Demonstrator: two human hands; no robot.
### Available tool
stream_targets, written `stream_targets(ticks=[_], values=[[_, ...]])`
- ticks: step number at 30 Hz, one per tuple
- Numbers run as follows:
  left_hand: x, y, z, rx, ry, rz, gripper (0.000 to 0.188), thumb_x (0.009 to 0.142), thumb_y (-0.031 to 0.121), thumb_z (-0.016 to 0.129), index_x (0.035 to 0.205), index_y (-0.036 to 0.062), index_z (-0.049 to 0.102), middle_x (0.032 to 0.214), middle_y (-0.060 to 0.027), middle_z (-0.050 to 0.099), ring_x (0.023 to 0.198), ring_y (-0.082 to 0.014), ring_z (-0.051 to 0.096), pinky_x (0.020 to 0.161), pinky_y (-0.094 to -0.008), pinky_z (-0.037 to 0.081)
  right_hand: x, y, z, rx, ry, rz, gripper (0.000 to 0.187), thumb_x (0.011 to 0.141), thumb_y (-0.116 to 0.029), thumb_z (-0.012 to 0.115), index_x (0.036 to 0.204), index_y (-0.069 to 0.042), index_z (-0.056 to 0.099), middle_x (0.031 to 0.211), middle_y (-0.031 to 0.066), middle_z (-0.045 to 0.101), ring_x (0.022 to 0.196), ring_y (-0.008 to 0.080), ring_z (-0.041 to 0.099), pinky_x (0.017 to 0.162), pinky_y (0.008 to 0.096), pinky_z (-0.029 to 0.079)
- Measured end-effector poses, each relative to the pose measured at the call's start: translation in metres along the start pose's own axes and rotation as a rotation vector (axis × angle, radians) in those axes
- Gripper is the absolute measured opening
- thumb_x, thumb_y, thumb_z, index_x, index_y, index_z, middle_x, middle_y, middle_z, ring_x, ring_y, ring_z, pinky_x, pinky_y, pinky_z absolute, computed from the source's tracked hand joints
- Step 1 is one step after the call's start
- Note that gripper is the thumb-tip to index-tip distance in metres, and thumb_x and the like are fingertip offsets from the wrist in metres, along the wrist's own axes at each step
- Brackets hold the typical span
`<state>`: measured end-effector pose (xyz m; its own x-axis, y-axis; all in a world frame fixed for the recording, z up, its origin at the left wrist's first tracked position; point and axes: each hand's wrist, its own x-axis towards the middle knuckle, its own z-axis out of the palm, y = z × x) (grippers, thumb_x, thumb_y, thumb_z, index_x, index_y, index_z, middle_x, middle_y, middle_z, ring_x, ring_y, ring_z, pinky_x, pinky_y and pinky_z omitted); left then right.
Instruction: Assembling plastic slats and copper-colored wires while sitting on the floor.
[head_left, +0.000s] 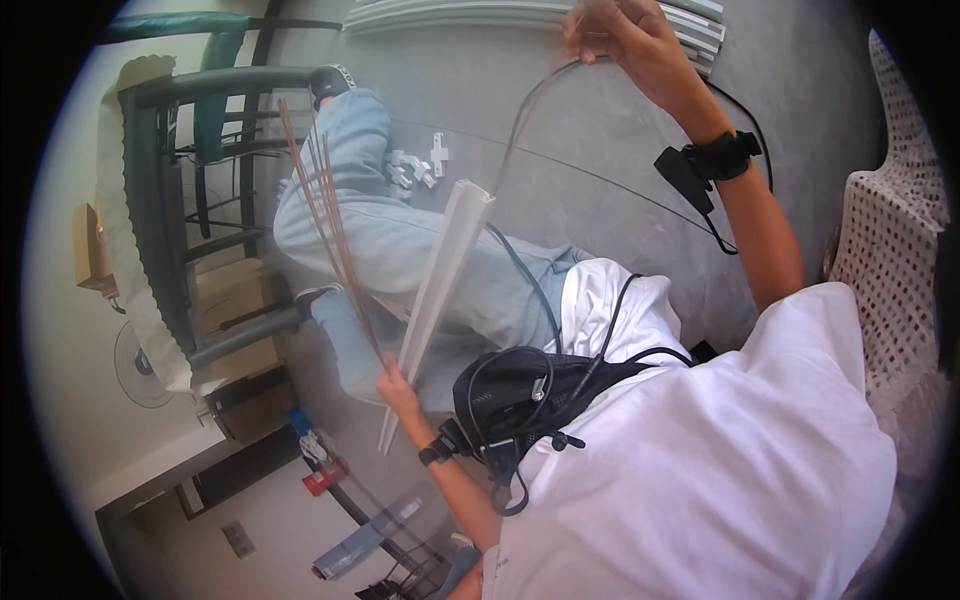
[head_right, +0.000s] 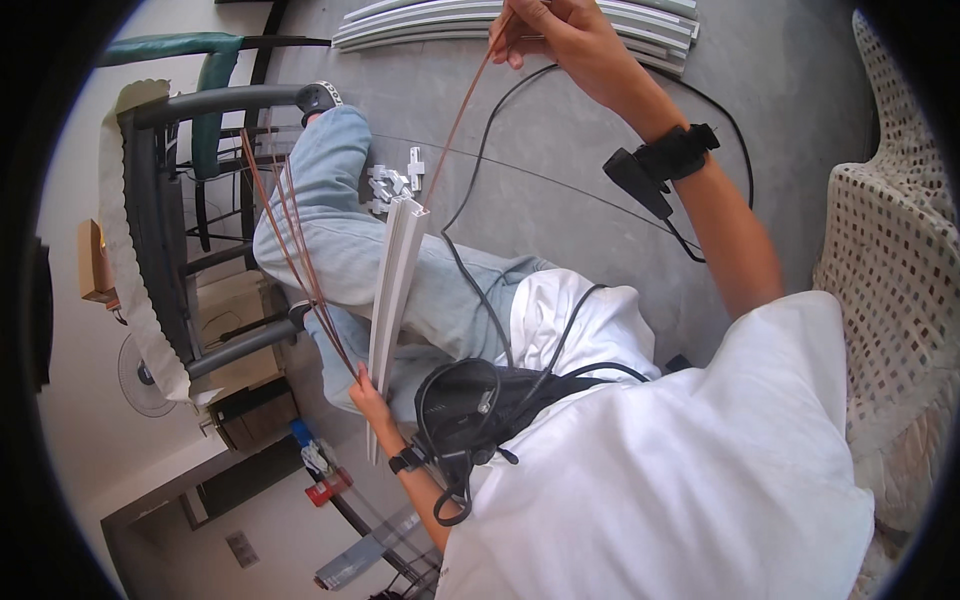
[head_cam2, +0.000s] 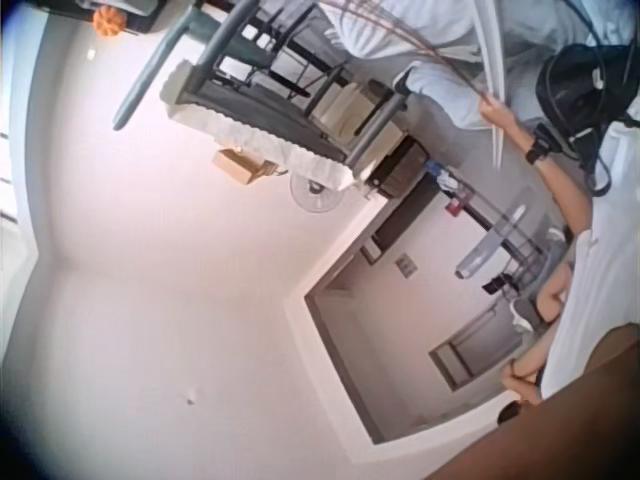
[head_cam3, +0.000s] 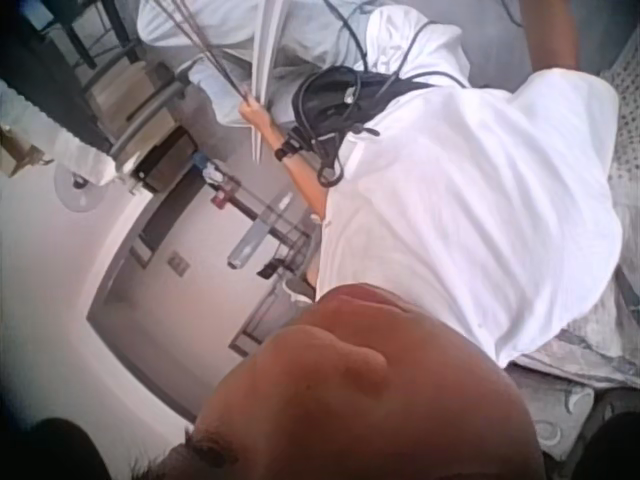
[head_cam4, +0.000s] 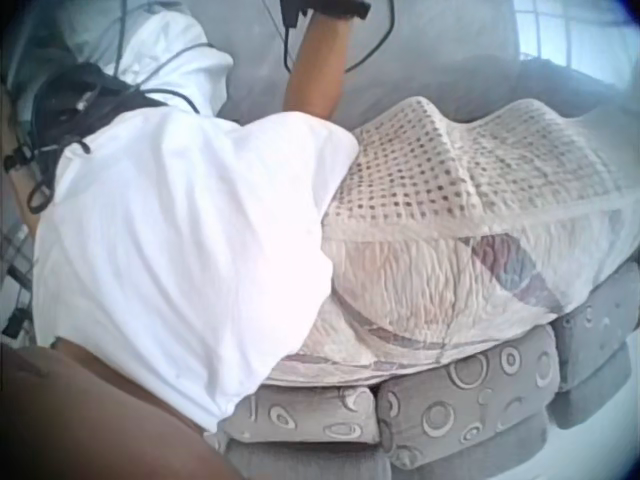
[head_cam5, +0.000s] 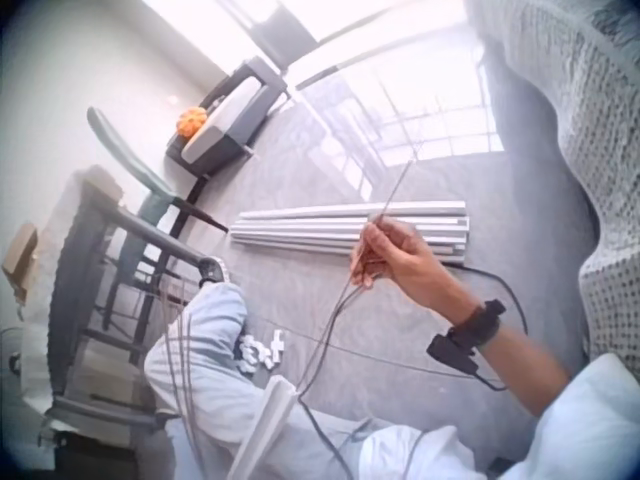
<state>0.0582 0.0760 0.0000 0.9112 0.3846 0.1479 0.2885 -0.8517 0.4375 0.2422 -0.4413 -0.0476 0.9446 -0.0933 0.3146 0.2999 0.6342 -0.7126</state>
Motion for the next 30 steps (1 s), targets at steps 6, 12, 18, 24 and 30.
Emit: stream_targets(ticks=[6, 12, 18, 24, 30], values=[[-0.0006, 0.0033, 0.0011, 0.021, 0.018, 0.004, 0.062, 0.095, 0.044, 0.048, 0.058, -0.005, 0.044, 0.05, -0.0029, 0.039, 0.051, -0.0133, 0.035, 0.048, -0.0369, 0.028, 0.0005, -0.0002, -0.0016, -0.025, 0.031, -0.024, 0.028, 0.101, -0.03, 0.041, 0.091, -0.005, 0.05, 0.078, 0.0087, 0.062, 0.067, 0.0138, 0.063, 0.058, 0.0231, 0.051], [0.0004, 0.0036, 0.0003, 0.022, 0.011, 0.016, 0.061, 0.096, 0.043, 0.047, 0.059, -0.005, 0.043, 0.05, -0.0034, 0.038, 0.052, -0.0134, 0.034, 0.049, -0.0373, 0.028, 0.002, -0.0024, -0.0029, -0.053, 0.058, -0.073, 0.031, 0.101, -0.03, 0.041, 0.089, -0.004, 0.053, 0.077, 0.0074, 0.061, 0.066, 0.0121, 0.062, 0.058, 0.0223, 0.051], [0.0004, 0.004, -0.0003, 0.042, -0.001, 0.023, 0.058, 0.096, 0.041, 0.047, 0.062, -0.0061, 0.043, 0.052, -0.005, 0.039, 0.053, -0.0142, 0.034, 0.05, -0.0375, 0.029, 0.0019, -0.0058, -0.0039, -0.024, 0.032, -0.045, 0.032, 0.101, -0.031, 0.04, 0.089, -0.004, 0.053, 0.076, 0.007, 0.061, 0.065, 0.0114, 0.061, 0.057, 0.0212, 0.05], [0.0007, 0.0022, 0.0004, 0.009, -0.007, 0.006, 0.057, 0.097, 0.039, 0.046, 0.065, -0.0088, 0.048, 0.053, -0.0078, 0.044, 0.054, -0.0155, 0.037, 0.052, -0.0372, 0.032, 0.0024, -0.0062, -0.0027, -0.035, 0.003, -0.038, 0.033, 0.101, -0.033, 0.04, 0.089, -0.004, 0.053, 0.076, 0.007, 0.062, 0.065, 0.0118, 0.062, 0.057, 0.021, 0.051], [0.001, 0.002, 0.0009, 0.009, -0.007, 0.002, 0.058, 0.097, 0.039, 0.046, 0.066, -0.0097, 0.049, 0.053, -0.0079, 0.046, 0.054, -0.0151, 0.037, 0.052, -0.0368, 0.033, 0.001, -0.0039, -0.0007, -0.001, -0.007, -0.03, 0.031, 0.101, -0.031, 0.04, 0.089, -0.005, 0.052, 0.077, 0.0071, 0.062, 0.066, 0.0121, 0.063, 0.057, 0.0211, 0.051]])
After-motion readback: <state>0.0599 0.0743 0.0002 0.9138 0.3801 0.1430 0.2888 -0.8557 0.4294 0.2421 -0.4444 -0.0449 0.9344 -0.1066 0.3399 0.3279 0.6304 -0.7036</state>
